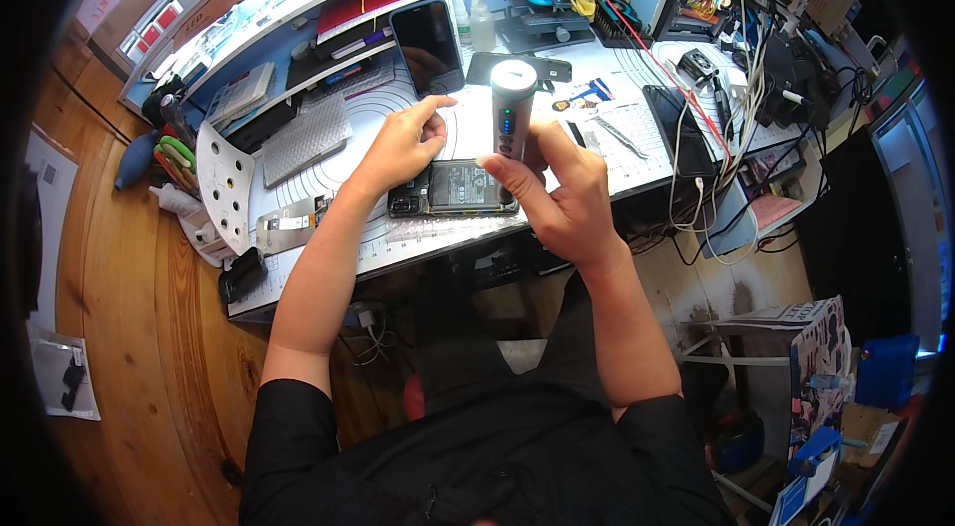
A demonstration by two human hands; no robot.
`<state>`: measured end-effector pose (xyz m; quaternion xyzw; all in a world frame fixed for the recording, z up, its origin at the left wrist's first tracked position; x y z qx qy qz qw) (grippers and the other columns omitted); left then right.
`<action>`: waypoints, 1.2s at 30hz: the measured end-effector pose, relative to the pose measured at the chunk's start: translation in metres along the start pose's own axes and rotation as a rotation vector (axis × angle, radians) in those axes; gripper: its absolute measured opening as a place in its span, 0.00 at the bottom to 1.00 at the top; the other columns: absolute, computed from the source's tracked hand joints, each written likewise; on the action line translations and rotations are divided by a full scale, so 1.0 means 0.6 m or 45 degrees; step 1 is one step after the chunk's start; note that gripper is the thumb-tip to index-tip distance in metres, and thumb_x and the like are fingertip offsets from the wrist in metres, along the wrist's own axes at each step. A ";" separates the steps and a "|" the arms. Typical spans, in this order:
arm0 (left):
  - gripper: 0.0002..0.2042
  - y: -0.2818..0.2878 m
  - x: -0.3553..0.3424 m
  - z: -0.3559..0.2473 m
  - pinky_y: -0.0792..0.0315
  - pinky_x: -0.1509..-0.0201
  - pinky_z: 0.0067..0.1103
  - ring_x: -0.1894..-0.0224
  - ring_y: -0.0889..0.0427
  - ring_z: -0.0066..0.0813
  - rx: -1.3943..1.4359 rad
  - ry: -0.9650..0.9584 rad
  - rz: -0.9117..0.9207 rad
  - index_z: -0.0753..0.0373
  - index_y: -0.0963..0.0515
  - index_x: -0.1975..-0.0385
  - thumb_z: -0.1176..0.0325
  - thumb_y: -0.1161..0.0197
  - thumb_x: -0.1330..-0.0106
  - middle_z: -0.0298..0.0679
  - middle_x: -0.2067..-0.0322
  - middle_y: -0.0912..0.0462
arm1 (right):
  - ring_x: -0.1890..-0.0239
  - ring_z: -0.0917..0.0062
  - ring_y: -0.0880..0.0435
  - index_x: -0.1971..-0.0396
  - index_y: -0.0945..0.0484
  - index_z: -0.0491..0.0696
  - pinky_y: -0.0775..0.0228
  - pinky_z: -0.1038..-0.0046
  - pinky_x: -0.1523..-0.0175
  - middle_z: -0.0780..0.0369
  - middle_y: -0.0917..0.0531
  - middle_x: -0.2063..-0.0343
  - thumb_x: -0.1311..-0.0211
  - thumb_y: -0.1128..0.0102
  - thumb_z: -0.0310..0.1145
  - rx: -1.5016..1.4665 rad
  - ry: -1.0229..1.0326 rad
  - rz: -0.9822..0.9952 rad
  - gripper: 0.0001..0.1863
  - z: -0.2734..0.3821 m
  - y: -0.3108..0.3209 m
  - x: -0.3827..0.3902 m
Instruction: The person uses an electric screwdriver to remove screws from the internal chassis of a disassembled mobile phone.
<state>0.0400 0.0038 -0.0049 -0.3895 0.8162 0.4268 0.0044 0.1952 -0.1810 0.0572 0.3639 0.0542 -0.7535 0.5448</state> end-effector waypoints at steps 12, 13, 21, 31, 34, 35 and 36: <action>0.22 0.007 -0.002 -0.010 0.26 0.57 0.15 0.65 0.22 0.14 0.437 0.057 -0.106 0.65 0.22 0.46 0.83 0.38 0.44 0.31 0.68 0.20 | 0.69 0.83 0.19 0.55 0.21 0.36 0.28 0.79 0.59 0.62 0.15 0.71 0.34 0.33 0.31 0.012 0.023 -0.017 0.15 0.004 -0.003 0.000; 0.22 0.007 -0.002 -0.009 0.25 0.57 0.15 0.65 0.22 0.15 0.465 0.062 -0.099 0.65 0.22 0.46 0.83 0.38 0.44 0.31 0.68 0.20 | 0.69 0.83 0.19 0.55 0.21 0.36 0.28 0.79 0.59 0.62 0.15 0.71 0.34 0.33 0.31 0.017 0.018 -0.012 0.15 0.003 -0.004 0.000; 0.23 -0.001 0.000 -0.015 0.22 0.53 0.17 0.61 0.18 0.19 0.920 0.121 0.101 0.67 0.23 0.45 0.85 0.32 0.43 0.34 0.63 0.19 | 0.67 0.82 0.18 0.54 0.22 0.36 0.28 0.79 0.58 0.62 0.15 0.69 0.34 0.33 0.30 -0.002 0.014 -0.011 0.15 -0.001 -0.002 0.001; 0.24 0.000 0.003 -0.036 0.18 0.50 0.21 0.59 0.14 0.26 1.232 0.198 0.370 0.69 0.25 0.44 0.84 0.31 0.42 0.39 0.61 0.18 | 0.66 0.83 0.19 0.52 0.26 0.39 0.27 0.79 0.60 0.60 0.14 0.66 0.30 0.37 0.30 -0.303 -0.078 -0.266 0.14 -0.020 0.014 0.002; 0.25 -0.001 0.004 -0.041 0.18 0.50 0.21 0.59 0.14 0.27 1.296 0.197 0.434 0.70 0.25 0.43 0.84 0.30 0.43 0.40 0.61 0.18 | 0.69 0.82 0.21 0.45 0.32 0.39 0.28 0.79 0.63 0.57 0.15 0.61 0.26 0.42 0.34 -0.502 0.036 -0.395 0.18 -0.021 0.020 -0.004; 0.25 -0.001 0.005 -0.042 0.18 0.50 0.21 0.59 0.14 0.27 1.316 0.193 0.453 0.70 0.25 0.43 0.84 0.30 0.43 0.41 0.61 0.17 | 0.69 0.82 0.21 0.45 0.32 0.39 0.27 0.79 0.63 0.56 0.15 0.61 0.26 0.42 0.34 -0.522 0.048 -0.411 0.18 -0.020 0.019 -0.006; 0.25 0.000 0.005 -0.042 0.18 0.50 0.21 0.59 0.14 0.27 1.314 0.179 0.461 0.70 0.25 0.43 0.83 0.30 0.43 0.41 0.61 0.17 | 0.69 0.81 0.21 0.45 0.32 0.39 0.27 0.79 0.63 0.56 0.15 0.61 0.26 0.43 0.34 -0.540 0.059 -0.428 0.18 -0.019 0.016 -0.007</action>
Point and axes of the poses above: each hand's wrist, its own x-axis away from the middle knuckle, its own y-axis out of the back of the hand, z = x × y, the point moved 4 cm from there along -x, towards the middle knuckle
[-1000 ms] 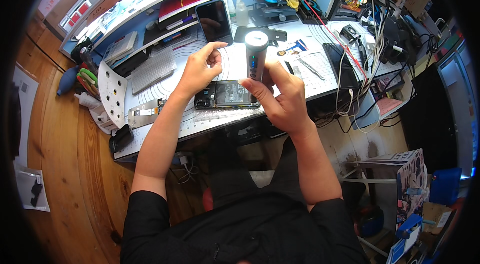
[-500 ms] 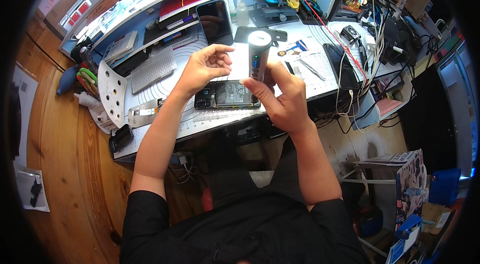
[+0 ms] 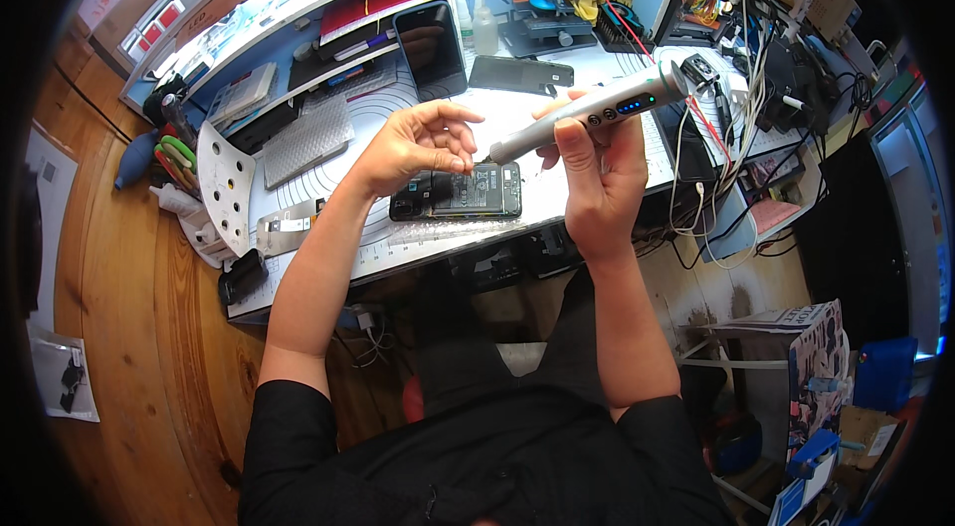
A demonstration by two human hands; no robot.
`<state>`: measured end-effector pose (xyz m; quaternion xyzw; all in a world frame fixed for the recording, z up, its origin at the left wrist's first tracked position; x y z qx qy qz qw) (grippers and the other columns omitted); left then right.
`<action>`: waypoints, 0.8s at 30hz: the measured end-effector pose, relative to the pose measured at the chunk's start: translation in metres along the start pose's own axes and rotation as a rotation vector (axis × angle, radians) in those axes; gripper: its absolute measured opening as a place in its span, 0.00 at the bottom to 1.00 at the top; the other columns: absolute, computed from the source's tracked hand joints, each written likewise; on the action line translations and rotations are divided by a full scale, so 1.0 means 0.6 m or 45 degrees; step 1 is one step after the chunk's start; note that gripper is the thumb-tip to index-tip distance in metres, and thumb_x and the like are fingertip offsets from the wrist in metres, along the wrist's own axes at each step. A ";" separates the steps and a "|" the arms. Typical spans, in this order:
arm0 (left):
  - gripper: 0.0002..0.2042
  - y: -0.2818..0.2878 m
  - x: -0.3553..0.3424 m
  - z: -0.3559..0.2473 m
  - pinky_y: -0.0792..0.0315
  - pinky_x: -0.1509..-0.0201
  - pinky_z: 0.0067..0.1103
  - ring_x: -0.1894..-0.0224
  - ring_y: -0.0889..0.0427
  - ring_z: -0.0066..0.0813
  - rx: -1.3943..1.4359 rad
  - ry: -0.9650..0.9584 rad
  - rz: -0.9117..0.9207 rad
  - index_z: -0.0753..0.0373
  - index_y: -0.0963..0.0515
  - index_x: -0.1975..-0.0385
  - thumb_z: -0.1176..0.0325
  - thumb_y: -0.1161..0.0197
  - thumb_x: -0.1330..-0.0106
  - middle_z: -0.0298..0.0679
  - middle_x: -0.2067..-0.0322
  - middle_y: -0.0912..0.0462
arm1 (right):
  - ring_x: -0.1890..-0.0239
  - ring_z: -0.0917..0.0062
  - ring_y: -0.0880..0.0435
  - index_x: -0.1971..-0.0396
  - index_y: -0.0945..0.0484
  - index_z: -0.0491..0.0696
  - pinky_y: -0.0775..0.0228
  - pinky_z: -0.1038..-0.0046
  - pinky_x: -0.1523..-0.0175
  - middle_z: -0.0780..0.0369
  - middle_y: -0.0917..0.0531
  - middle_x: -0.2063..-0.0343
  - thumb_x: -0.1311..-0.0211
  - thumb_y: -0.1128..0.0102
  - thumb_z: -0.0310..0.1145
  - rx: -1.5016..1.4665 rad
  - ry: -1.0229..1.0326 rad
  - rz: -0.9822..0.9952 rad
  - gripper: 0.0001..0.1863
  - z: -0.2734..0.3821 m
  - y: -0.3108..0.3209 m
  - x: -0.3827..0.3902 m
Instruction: The person uses an electric screwdriver to remove screws from the internal chassis of a disassembled mobile phone.
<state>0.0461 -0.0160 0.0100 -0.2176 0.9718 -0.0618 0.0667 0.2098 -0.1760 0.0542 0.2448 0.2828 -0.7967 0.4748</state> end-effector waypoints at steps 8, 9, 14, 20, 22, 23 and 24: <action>0.26 0.001 0.000 0.002 0.19 0.49 0.21 0.58 0.14 0.26 0.005 0.003 -0.009 0.69 0.25 0.43 0.83 0.29 0.44 0.40 0.61 0.17 | 0.68 0.80 0.20 0.45 0.33 0.39 0.26 0.77 0.62 0.54 0.15 0.60 0.25 0.44 0.33 -0.044 0.056 -0.018 0.17 0.003 -0.004 -0.001; 0.26 0.001 0.000 0.002 0.19 0.49 0.21 0.58 0.14 0.26 0.001 0.003 -0.008 0.69 0.25 0.43 0.83 0.29 0.44 0.40 0.61 0.17 | 0.68 0.80 0.20 0.45 0.33 0.39 0.26 0.77 0.62 0.54 0.15 0.60 0.25 0.44 0.32 -0.059 0.062 -0.014 0.17 0.003 -0.004 -0.001; 0.26 -0.002 0.000 0.001 0.19 0.49 0.21 0.58 0.14 0.26 -0.001 0.006 -0.008 0.69 0.25 0.43 0.84 0.29 0.44 0.39 0.62 0.17 | 0.67 0.79 0.19 0.45 0.33 0.39 0.26 0.77 0.62 0.54 0.15 0.60 0.26 0.44 0.32 -0.048 0.067 0.018 0.17 -0.004 -0.006 0.000; 0.25 -0.001 0.002 0.001 0.19 0.49 0.21 0.58 0.14 0.27 0.022 0.008 -0.026 0.69 0.25 0.43 0.84 0.30 0.44 0.39 0.62 0.17 | 0.67 0.79 0.20 0.44 0.33 0.39 0.26 0.77 0.61 0.54 0.16 0.59 0.25 0.45 0.33 0.013 0.055 0.045 0.17 -0.006 -0.012 0.002; 0.25 -0.001 0.001 0.002 0.19 0.49 0.21 0.58 0.14 0.27 0.029 0.006 -0.037 0.69 0.25 0.44 0.85 0.30 0.43 0.39 0.62 0.17 | 0.69 0.76 0.21 0.45 0.33 0.38 0.26 0.75 0.61 0.51 0.16 0.59 0.24 0.46 0.35 0.080 0.058 0.063 0.18 -0.001 -0.016 0.001; 0.25 0.000 0.001 0.002 0.19 0.49 0.21 0.58 0.14 0.27 0.033 0.005 -0.042 0.69 0.25 0.44 0.85 0.31 0.43 0.39 0.62 0.17 | 0.68 0.77 0.21 0.45 0.33 0.38 0.26 0.75 0.61 0.51 0.16 0.59 0.25 0.46 0.35 0.105 0.073 0.079 0.18 0.000 -0.017 0.001; 0.24 0.000 0.001 0.003 0.18 0.49 0.21 0.58 0.14 0.26 0.020 -0.011 -0.051 0.69 0.24 0.44 0.85 0.31 0.43 0.39 0.62 0.18 | 0.68 0.77 0.20 0.45 0.33 0.39 0.26 0.75 0.61 0.52 0.16 0.59 0.25 0.46 0.34 0.129 0.088 0.096 0.18 -0.001 -0.018 0.002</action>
Point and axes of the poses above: each hand's wrist, its own x-axis away from the middle knuckle, its own y-axis out of the back of the hand, z = x × y, the point moved 4 cm from there along -x, towards the middle knuckle
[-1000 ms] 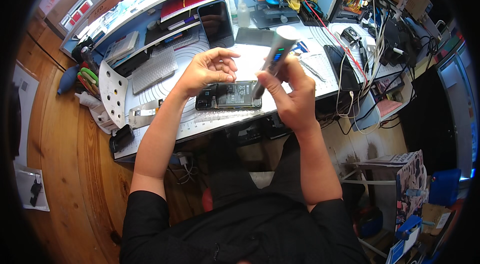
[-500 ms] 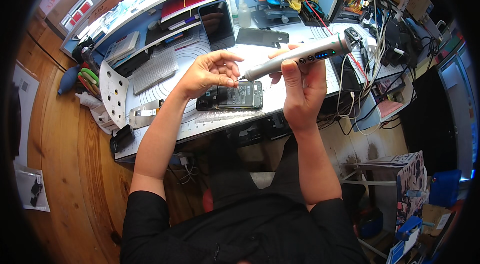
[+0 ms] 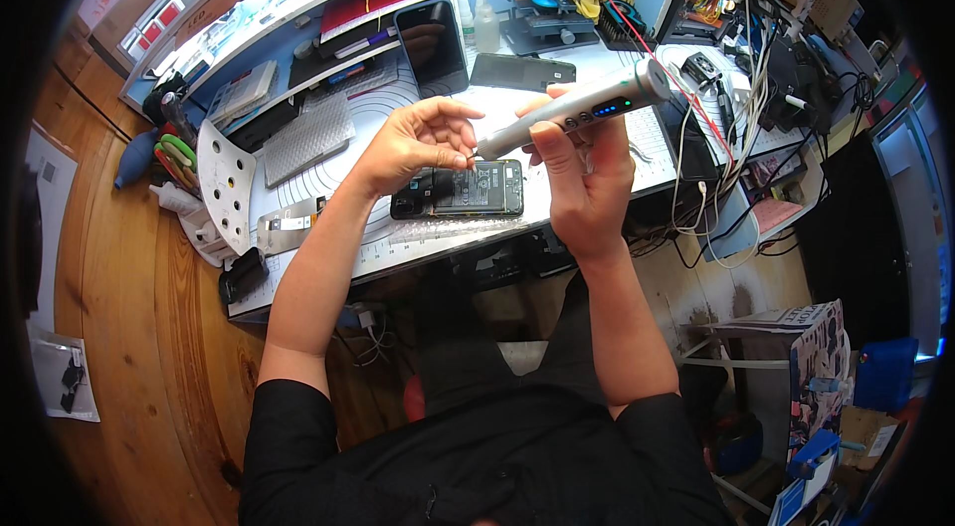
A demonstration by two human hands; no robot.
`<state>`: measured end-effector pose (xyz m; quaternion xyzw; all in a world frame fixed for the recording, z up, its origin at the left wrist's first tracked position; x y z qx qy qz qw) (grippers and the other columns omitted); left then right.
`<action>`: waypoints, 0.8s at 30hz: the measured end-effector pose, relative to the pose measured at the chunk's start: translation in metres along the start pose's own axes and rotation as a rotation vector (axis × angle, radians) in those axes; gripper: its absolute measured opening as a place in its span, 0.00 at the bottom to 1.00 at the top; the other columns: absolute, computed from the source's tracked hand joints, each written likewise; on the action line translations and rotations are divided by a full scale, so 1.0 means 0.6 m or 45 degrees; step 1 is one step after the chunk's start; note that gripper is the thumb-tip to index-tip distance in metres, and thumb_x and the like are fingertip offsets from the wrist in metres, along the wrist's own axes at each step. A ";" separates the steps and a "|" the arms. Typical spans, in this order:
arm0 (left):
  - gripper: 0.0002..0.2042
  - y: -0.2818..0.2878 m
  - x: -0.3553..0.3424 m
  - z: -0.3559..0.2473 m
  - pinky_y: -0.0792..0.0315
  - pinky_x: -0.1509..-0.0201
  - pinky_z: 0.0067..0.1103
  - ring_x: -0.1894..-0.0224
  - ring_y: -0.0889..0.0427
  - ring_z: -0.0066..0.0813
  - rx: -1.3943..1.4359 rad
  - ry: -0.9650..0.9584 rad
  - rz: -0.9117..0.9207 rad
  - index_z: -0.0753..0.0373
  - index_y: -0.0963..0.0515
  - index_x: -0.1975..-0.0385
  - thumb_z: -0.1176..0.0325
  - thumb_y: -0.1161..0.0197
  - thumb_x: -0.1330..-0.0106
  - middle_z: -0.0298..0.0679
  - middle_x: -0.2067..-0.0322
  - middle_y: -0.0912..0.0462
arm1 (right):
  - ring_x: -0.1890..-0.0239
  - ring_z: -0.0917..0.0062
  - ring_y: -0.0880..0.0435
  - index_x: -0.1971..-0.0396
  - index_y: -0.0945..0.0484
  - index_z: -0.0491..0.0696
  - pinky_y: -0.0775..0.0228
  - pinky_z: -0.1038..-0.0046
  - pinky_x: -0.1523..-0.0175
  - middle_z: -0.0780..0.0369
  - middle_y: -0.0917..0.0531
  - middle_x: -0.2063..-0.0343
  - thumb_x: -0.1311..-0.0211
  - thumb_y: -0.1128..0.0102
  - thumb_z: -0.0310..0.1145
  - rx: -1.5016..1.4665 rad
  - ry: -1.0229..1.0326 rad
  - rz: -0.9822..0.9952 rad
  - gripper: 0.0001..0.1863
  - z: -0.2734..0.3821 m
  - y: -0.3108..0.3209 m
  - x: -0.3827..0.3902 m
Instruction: The person uses an electric screwdriver to remove screws from the internal chassis of a disassembled mobile phone.
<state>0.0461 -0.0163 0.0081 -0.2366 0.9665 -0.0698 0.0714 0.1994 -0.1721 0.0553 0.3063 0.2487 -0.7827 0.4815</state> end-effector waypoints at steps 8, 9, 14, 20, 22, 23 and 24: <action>0.25 -0.001 0.002 0.000 0.19 0.48 0.21 0.54 0.15 0.28 -0.073 -0.035 -0.036 0.68 0.25 0.43 0.86 0.31 0.43 0.39 0.60 0.17 | 0.66 0.83 0.18 0.46 0.30 0.39 0.25 0.79 0.60 0.59 0.14 0.63 0.29 0.38 0.31 0.063 -0.006 -0.033 0.18 -0.002 -0.008 -0.001; 0.25 -0.004 0.002 -0.002 0.19 0.47 0.21 0.52 0.15 0.29 -0.076 -0.049 -0.031 0.68 0.25 0.43 0.85 0.31 0.43 0.40 0.59 0.17 | 0.67 0.82 0.19 0.46 0.30 0.39 0.26 0.79 0.62 0.57 0.15 0.62 0.28 0.40 0.31 0.101 -0.005 -0.013 0.17 0.000 -0.005 -0.001; 0.24 0.002 0.000 -0.007 0.23 0.41 0.26 0.48 0.17 0.33 -0.160 -0.134 -0.141 0.67 0.26 0.41 0.79 0.32 0.38 0.45 0.53 0.15 | 0.69 0.84 0.21 0.49 0.27 0.39 0.29 0.82 0.65 0.58 0.15 0.64 0.29 0.39 0.31 0.250 -0.033 0.037 0.15 0.006 0.012 0.004; 0.19 0.023 -0.005 -0.004 0.24 0.41 0.28 0.49 0.16 0.32 -0.216 -0.248 -0.290 0.68 0.24 0.44 0.71 0.33 0.34 0.45 0.54 0.15 | 0.68 0.85 0.20 0.51 0.24 0.39 0.29 0.83 0.62 0.61 0.14 0.67 0.31 0.36 0.32 0.332 -0.078 0.071 0.15 0.014 0.024 0.011; 0.18 0.026 -0.004 -0.004 0.24 0.41 0.28 0.49 0.16 0.31 -0.213 -0.258 -0.312 0.68 0.24 0.45 0.70 0.34 0.32 0.45 0.55 0.14 | 0.67 0.85 0.19 0.52 0.23 0.39 0.28 0.83 0.60 0.61 0.14 0.68 0.31 0.35 0.32 0.378 -0.023 0.084 0.15 0.011 0.024 0.011; 0.18 0.028 -0.003 -0.003 0.24 0.41 0.28 0.50 0.16 0.31 -0.219 -0.265 -0.323 0.69 0.24 0.45 0.70 0.34 0.32 0.45 0.56 0.14 | 0.66 0.84 0.18 0.52 0.23 0.39 0.28 0.83 0.60 0.61 0.14 0.68 0.31 0.35 0.32 0.373 -0.050 0.085 0.14 0.011 0.024 0.011; 0.18 0.029 -0.004 -0.003 0.24 0.42 0.28 0.50 0.16 0.31 -0.223 -0.273 -0.331 0.69 0.24 0.45 0.69 0.35 0.32 0.45 0.56 0.14 | 0.66 0.84 0.17 0.53 0.23 0.39 0.27 0.82 0.59 0.61 0.14 0.68 0.31 0.35 0.32 0.371 -0.077 0.084 0.14 0.013 0.024 0.012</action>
Point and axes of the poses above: each hand's wrist, its own x-axis away from the middle knuckle, its own y-axis out of the back of the hand, z = x × y, the point moved 4 cm from there along -x, towards the middle knuckle
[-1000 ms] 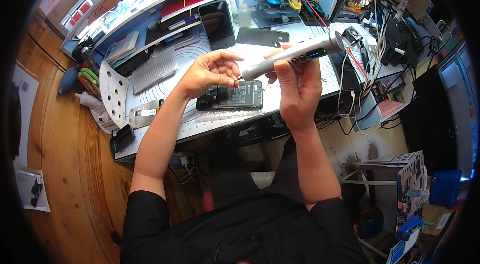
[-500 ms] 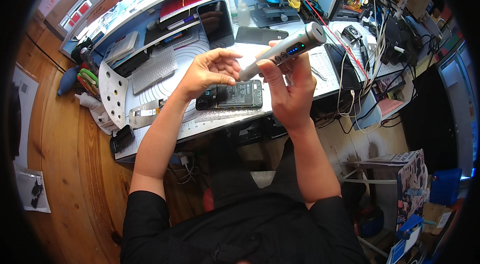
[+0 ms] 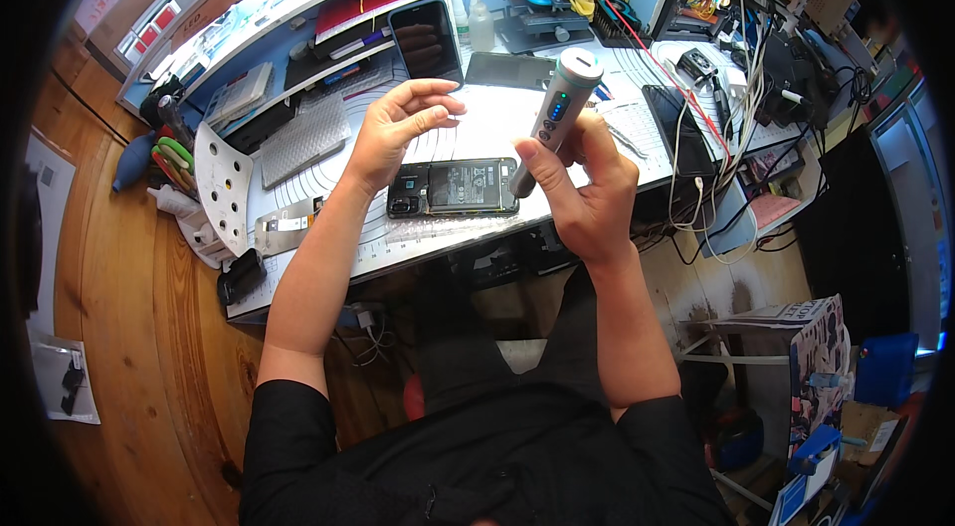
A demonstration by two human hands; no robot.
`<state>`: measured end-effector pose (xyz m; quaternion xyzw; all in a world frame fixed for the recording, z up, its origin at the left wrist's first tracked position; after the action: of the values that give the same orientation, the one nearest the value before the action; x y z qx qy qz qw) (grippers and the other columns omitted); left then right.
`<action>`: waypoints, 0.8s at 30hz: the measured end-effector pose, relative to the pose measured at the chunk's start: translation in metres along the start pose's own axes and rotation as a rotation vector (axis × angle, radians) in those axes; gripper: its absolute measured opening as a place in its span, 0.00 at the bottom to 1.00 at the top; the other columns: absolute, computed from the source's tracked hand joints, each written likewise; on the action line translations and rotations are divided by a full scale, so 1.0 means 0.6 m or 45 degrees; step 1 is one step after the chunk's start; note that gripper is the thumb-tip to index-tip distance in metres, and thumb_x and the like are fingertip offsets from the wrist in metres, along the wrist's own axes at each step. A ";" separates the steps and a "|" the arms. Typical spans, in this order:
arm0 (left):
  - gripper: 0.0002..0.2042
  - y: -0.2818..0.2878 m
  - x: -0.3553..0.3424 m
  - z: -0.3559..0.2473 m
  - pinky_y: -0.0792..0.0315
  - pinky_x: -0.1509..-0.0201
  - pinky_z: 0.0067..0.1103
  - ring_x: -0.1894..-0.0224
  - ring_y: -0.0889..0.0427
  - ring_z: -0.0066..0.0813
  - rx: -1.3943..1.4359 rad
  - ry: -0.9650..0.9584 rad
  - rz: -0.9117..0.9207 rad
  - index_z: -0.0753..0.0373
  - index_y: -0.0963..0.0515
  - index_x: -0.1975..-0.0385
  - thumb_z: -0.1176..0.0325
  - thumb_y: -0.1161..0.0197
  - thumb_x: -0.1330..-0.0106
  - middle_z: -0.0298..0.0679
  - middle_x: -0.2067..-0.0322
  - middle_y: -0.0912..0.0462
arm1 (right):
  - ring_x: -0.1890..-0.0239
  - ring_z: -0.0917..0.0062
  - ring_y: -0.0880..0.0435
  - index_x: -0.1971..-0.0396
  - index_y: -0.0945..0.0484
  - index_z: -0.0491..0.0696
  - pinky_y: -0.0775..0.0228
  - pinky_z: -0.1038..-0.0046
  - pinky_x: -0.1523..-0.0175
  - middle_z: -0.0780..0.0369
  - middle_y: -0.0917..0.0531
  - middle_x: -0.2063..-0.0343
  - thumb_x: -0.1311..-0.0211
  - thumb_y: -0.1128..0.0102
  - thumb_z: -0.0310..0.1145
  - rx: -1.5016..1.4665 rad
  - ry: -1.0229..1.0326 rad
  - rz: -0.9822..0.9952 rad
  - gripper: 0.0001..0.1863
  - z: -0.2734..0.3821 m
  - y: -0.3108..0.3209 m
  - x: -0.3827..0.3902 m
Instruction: The person uses an electric screwdriver to remove screws from the internal chassis of a disassembled mobile phone.
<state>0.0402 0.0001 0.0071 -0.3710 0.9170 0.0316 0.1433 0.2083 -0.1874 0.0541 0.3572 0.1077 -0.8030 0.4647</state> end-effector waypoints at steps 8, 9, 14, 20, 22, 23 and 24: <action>0.17 0.003 -0.002 0.004 0.23 0.44 0.27 0.51 0.15 0.31 -0.002 0.004 -0.010 0.69 0.22 0.47 0.67 0.35 0.31 0.45 0.57 0.14 | 0.64 0.81 0.16 0.55 0.23 0.38 0.26 0.79 0.55 0.61 0.14 0.68 0.32 0.35 0.32 0.049 -0.081 0.060 0.13 -0.001 0.000 0.006; 0.17 0.003 -0.002 0.004 0.23 0.44 0.27 0.51 0.15 0.30 -0.001 0.004 -0.012 0.69 0.22 0.47 0.67 0.35 0.31 0.45 0.57 0.14 | 0.64 0.81 0.16 0.55 0.23 0.38 0.26 0.78 0.55 0.61 0.14 0.69 0.32 0.35 0.31 0.055 -0.056 0.060 0.13 -0.002 -0.001 0.006; 0.16 0.002 -0.002 0.002 0.23 0.45 0.26 0.53 0.15 0.29 -0.014 0.007 -0.026 0.69 0.21 0.48 0.67 0.35 0.31 0.44 0.58 0.14 | 0.63 0.80 0.16 0.56 0.23 0.38 0.26 0.77 0.53 0.60 0.14 0.68 0.33 0.35 0.30 0.083 -0.039 0.087 0.12 -0.004 -0.002 0.008; 0.15 0.003 -0.003 0.003 0.22 0.46 0.26 0.54 0.15 0.28 -0.010 0.009 -0.031 0.69 0.21 0.49 0.67 0.35 0.31 0.43 0.59 0.14 | 0.63 0.80 0.16 0.56 0.23 0.38 0.27 0.76 0.52 0.60 0.15 0.67 0.33 0.35 0.29 0.091 -0.037 0.118 0.12 -0.002 -0.005 0.008; 0.15 0.004 -0.003 0.004 0.22 0.46 0.26 0.54 0.15 0.28 -0.015 0.010 -0.035 0.69 0.21 0.49 0.67 0.35 0.31 0.43 0.59 0.14 | 0.63 0.80 0.17 0.56 0.23 0.38 0.27 0.76 0.52 0.60 0.15 0.67 0.33 0.35 0.29 0.094 -0.027 0.119 0.12 -0.001 -0.006 0.008; 0.15 0.005 -0.003 0.004 0.22 0.46 0.26 0.54 0.15 0.28 -0.019 0.011 -0.037 0.69 0.21 0.49 0.67 0.35 0.31 0.43 0.59 0.14 | 0.63 0.80 0.17 0.56 0.23 0.38 0.27 0.76 0.52 0.60 0.15 0.67 0.33 0.35 0.29 0.094 -0.027 0.122 0.12 -0.001 -0.006 0.008; 0.15 0.005 -0.003 0.004 0.22 0.46 0.26 0.54 0.15 0.28 -0.022 0.011 -0.037 0.69 0.21 0.49 0.67 0.35 0.31 0.43 0.59 0.14 | 0.63 0.80 0.16 0.56 0.23 0.38 0.27 0.76 0.52 0.60 0.15 0.67 0.33 0.35 0.29 0.094 -0.028 0.124 0.12 -0.001 -0.006 0.008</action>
<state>0.0401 0.0040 0.0051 -0.3856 0.9118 0.0357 0.1365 0.2043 -0.1882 0.0499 0.3702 0.0555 -0.7867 0.4910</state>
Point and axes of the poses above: each hand's wrist, its own x-axis away from the middle knuckle, its own y-axis out of the back of the hand, z = x × y, the point moved 4 cm from there along -x, towards the middle knuckle
